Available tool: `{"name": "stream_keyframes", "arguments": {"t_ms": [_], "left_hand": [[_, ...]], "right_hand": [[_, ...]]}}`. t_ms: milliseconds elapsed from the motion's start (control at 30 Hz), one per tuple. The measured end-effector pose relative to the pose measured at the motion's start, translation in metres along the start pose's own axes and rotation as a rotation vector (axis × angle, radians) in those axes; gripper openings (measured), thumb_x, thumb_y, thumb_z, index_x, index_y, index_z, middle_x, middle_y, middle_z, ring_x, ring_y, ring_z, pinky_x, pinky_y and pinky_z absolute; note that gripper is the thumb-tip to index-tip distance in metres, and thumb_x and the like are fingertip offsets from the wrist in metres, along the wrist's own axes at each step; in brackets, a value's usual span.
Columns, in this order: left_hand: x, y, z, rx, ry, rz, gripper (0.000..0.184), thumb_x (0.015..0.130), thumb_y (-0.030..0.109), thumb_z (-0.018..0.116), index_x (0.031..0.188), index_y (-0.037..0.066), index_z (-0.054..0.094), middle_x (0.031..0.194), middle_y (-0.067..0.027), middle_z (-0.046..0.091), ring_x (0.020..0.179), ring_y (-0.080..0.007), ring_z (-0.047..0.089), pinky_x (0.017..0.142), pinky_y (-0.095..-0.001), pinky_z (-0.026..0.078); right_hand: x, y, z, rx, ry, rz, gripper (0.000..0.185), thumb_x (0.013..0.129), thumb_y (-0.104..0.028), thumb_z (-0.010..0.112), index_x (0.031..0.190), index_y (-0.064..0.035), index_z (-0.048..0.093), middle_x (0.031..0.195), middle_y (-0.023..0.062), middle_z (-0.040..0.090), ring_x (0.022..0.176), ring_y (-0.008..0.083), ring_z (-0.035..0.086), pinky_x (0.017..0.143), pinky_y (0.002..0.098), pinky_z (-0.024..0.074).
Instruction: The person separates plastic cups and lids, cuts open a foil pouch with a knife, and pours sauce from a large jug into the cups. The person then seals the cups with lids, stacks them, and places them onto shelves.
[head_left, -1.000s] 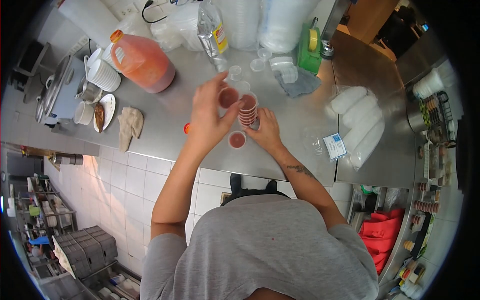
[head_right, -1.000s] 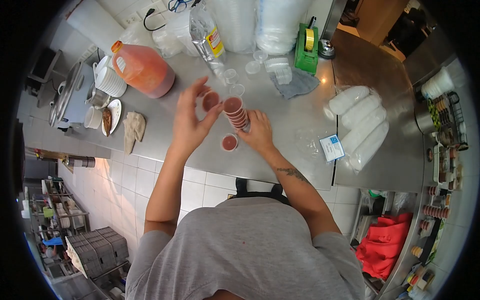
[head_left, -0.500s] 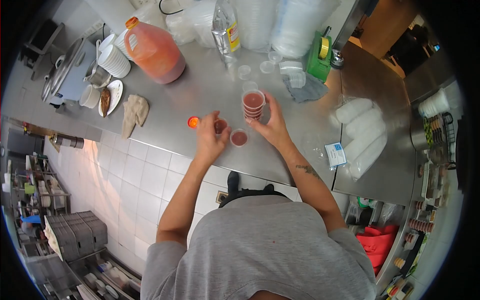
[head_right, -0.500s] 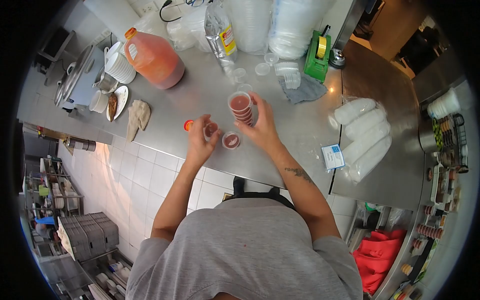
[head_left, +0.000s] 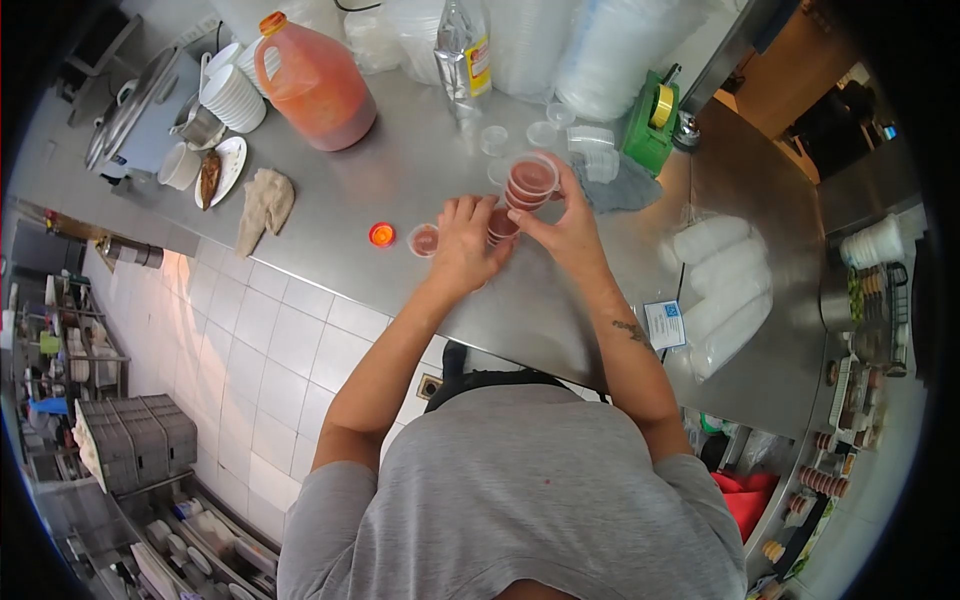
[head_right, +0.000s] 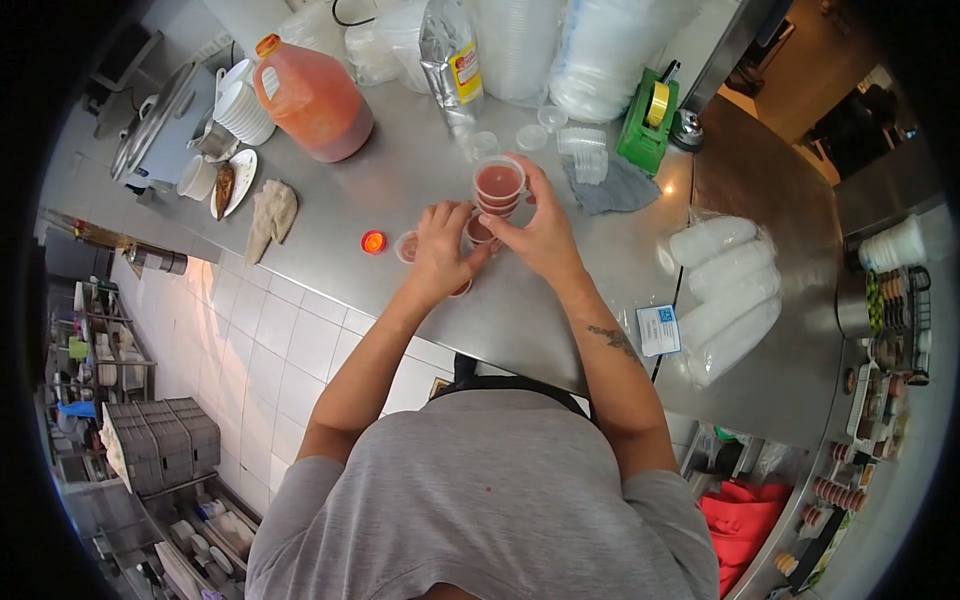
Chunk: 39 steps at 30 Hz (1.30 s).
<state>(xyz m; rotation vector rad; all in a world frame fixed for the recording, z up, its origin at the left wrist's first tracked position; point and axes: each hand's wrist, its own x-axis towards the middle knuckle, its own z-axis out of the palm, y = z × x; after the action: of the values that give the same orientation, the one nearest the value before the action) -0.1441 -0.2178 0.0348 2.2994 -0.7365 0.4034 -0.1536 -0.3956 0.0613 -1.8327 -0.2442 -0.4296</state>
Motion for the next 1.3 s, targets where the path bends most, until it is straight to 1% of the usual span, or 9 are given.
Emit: {"name": "stream_keyframes", "arguments": {"t_ms": [200, 400, 567, 667, 867, 967, 1067, 1200, 1300], "left_hand": [[-0.010, -0.008, -0.022, -0.037, 0.172, -0.084, 0.052, 0.070, 0.014, 0.079, 0.117, 0.002, 0.058, 0.108, -0.0149, 0.057, 0.101, -0.0340, 0.051, 0.088, -0.0414, 0.043], [-0.045, 0.004, -0.044, -0.027, 0.078, -0.107, 0.053, 0.069, 0.012, 0.079, 0.115, 0.000, 0.058, 0.108, -0.0170, 0.056, 0.100, -0.0338, 0.052, 0.088, -0.0415, 0.044], [-0.070, 0.007, -0.024, -0.020, -0.002, -0.110, 0.060, 0.069, 0.012, 0.077, 0.122, -0.001, 0.052, 0.115, -0.0213, 0.052, 0.104, -0.0393, 0.051, 0.087, -0.0462, 0.044], [-0.073, 0.011, -0.023, 0.004, 0.005, -0.116, 0.064, 0.070, 0.012, 0.077, 0.126, -0.001, 0.049, 0.116, -0.0205, 0.052, 0.103, -0.0381, 0.051, 0.086, -0.0456, 0.044], [-0.073, 0.001, -0.017, -0.154, -0.049, -0.216, 0.066, 0.074, 0.007, 0.074, 0.132, -0.001, 0.043, 0.118, -0.0205, 0.052, 0.103, -0.0365, 0.054, 0.086, -0.0432, 0.046], [-0.052, 0.008, -0.045, -0.086, 0.120, -0.166, 0.065, 0.076, 0.006, 0.075, 0.133, 0.000, 0.043, 0.114, -0.0171, 0.055, 0.099, -0.0316, 0.059, 0.084, -0.0384, 0.049], [-0.014, 0.031, -0.079, -0.100, 0.152, -0.094, 0.066, 0.076, 0.007, 0.076, 0.134, 0.000, 0.044, 0.115, -0.0167, 0.056, 0.100, -0.0296, 0.059, 0.084, -0.0372, 0.048], [0.026, 0.041, -0.068, -0.081, 0.087, 0.056, 0.067, 0.075, 0.006, 0.074, 0.135, 0.000, 0.044, 0.115, -0.0181, 0.056, 0.101, -0.0334, 0.057, 0.087, -0.0394, 0.048], [0.026, 0.039, -0.043, -0.044, 0.049, 0.076, 0.067, 0.075, 0.006, 0.072, 0.135, 0.000, 0.043, 0.112, -0.0180, 0.056, 0.101, -0.0351, 0.056, 0.088, -0.0403, 0.047]], "right_hand": [[-0.009, 0.008, 0.001, -0.001, 0.001, 0.046, 0.076, 0.071, -0.022, 0.083, 0.136, -0.0066, 0.047, 0.129, 0.0097, 0.056, 0.113, 0.0217, 0.057, 0.092, 0.0344, 0.0440], [-0.021, 0.025, 0.026, -0.046, -0.064, 0.025, 0.070, 0.074, -0.018, 0.083, 0.134, -0.0043, 0.049, 0.122, 0.0105, 0.060, 0.112, 0.0202, 0.058, 0.095, 0.0342, 0.0448], [-0.028, 0.026, 0.030, -0.239, -0.037, -0.103, 0.069, 0.074, -0.017, 0.083, 0.133, -0.0037, 0.049, 0.121, 0.0110, 0.059, 0.112, 0.0219, 0.059, 0.095, 0.0351, 0.0462], [-0.030, 0.036, 0.031, -0.029, -0.093, 0.066, 0.075, 0.072, -0.017, 0.083, 0.136, -0.0038, 0.045, 0.124, 0.0161, 0.056, 0.116, 0.0310, 0.054, 0.098, 0.0406, 0.0443], [-0.034, 0.050, 0.033, 0.023, -0.151, 0.136, 0.077, 0.073, -0.021, 0.084, 0.136, -0.0023, 0.044, 0.125, 0.0172, 0.055, 0.116, 0.0298, 0.055, 0.098, 0.0410, 0.0451], [-0.038, 0.057, 0.037, -0.040, -0.121, 0.091, 0.067, 0.075, -0.019, 0.083, 0.129, -0.0026, 0.049, 0.118, 0.0120, 0.059, 0.109, 0.0235, 0.059, 0.093, 0.0362, 0.0467], [-0.035, 0.057, 0.038, -0.067, -0.154, 0.084, 0.066, 0.070, -0.021, 0.083, 0.125, -0.0014, 0.052, 0.113, 0.0201, 0.061, 0.107, 0.0358, 0.059, 0.092, 0.0425, 0.0466], [-0.033, 0.069, 0.041, -0.130, -0.157, 0.039, 0.060, 0.067, -0.023, 0.082, 0.117, -0.0010, 0.056, 0.101, 0.0204, 0.065, 0.096, 0.0395, 0.062, 0.083, 0.0438, 0.0493], [-0.030, 0.067, 0.042, -0.086, -0.167, 0.029, 0.056, 0.067, -0.022, 0.081, 0.113, -0.0006, 0.057, 0.098, 0.0199, 0.066, 0.092, 0.0396, 0.064, 0.079, 0.0448, 0.0507]]}}
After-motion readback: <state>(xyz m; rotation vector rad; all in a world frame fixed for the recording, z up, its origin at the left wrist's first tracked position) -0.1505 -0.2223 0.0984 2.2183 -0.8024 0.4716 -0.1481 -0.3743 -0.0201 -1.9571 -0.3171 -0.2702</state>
